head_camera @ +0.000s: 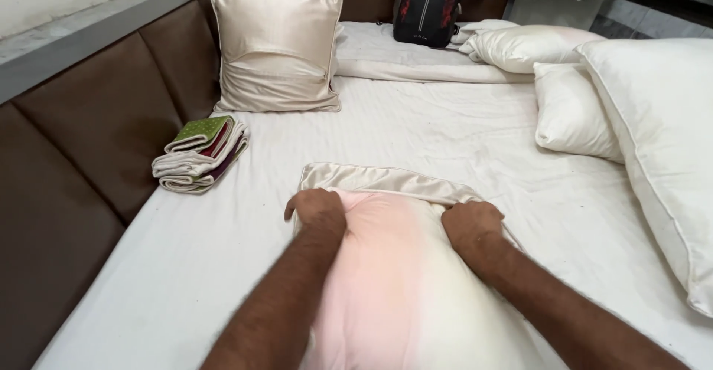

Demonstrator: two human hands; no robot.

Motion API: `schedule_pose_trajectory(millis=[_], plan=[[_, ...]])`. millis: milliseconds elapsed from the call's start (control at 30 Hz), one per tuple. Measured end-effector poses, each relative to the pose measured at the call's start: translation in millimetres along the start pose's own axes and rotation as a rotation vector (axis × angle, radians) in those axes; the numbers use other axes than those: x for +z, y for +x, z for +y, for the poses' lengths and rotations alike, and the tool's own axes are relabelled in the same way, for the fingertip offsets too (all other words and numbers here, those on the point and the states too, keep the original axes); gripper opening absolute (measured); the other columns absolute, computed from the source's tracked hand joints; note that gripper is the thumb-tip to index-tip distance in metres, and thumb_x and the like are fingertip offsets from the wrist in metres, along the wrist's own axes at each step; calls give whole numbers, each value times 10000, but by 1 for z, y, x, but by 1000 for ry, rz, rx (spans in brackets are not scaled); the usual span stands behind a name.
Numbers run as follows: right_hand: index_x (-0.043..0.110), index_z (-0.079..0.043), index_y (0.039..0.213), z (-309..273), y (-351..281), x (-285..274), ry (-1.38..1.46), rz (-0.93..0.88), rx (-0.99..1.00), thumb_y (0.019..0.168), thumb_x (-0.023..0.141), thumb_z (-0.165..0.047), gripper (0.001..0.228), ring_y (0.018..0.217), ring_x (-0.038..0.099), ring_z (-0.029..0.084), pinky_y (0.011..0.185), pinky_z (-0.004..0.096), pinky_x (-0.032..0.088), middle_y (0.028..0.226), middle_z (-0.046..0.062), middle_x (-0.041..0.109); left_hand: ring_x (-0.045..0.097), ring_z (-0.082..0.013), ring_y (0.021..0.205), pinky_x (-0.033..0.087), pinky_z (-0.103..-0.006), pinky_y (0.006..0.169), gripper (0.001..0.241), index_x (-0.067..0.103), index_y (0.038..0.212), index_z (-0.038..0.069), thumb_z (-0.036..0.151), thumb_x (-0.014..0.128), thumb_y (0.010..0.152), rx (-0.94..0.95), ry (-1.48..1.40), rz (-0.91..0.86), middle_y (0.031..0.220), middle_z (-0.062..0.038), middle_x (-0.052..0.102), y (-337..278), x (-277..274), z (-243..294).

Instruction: The person puts a white pillow into a satin pillowcase on a bed, adjusting the corners and smoothing the fabric. They then fold a green and red towel and place it on the bed. Finally, they insert a pink and white pillow into another satin pillowcase, tucking the edges and arranging it neatly.

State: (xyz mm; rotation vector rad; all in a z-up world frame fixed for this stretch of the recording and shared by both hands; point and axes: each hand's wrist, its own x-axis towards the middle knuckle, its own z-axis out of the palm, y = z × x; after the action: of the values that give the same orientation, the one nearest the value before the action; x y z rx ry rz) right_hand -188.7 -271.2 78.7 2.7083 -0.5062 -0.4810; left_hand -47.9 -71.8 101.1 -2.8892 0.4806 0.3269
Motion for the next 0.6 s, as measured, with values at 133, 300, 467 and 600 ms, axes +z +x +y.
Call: schedule_pose_trajectory(millis=[133,300,467,600], plan=[[562,-117,1370,-16,-3,-14,-112,50,129,981,655,-187,406,1102,696,316,862,519,589,1205,142,719,718,-235,970,430,-665,1037,345,748,1133,84,375,711,952,205,489,81,1067,-34,771,-14,1,9],[422,-102,1467,-14,-15,-12,-34,79,127,932,713,-207,618,1191,601,280,756,421,654,1317,115,601,717,-186,855,451,-601,976,197,762,1038,90,263,750,945,313,638,123,914,15,759,-7,16,12],[491,-153,1415,-4,-16,10,-69,251,27,934,673,-159,514,1233,572,288,852,394,590,1363,57,580,724,-214,844,602,-404,641,93,772,985,160,186,686,962,294,265,222,947,-9,757,21,52,-1],[529,-164,1345,2,-11,26,-14,367,27,926,639,-162,433,1072,662,280,735,414,600,1298,48,623,729,-175,884,558,-345,681,112,780,895,176,135,682,931,369,135,405,966,-8,771,35,80,-14]])
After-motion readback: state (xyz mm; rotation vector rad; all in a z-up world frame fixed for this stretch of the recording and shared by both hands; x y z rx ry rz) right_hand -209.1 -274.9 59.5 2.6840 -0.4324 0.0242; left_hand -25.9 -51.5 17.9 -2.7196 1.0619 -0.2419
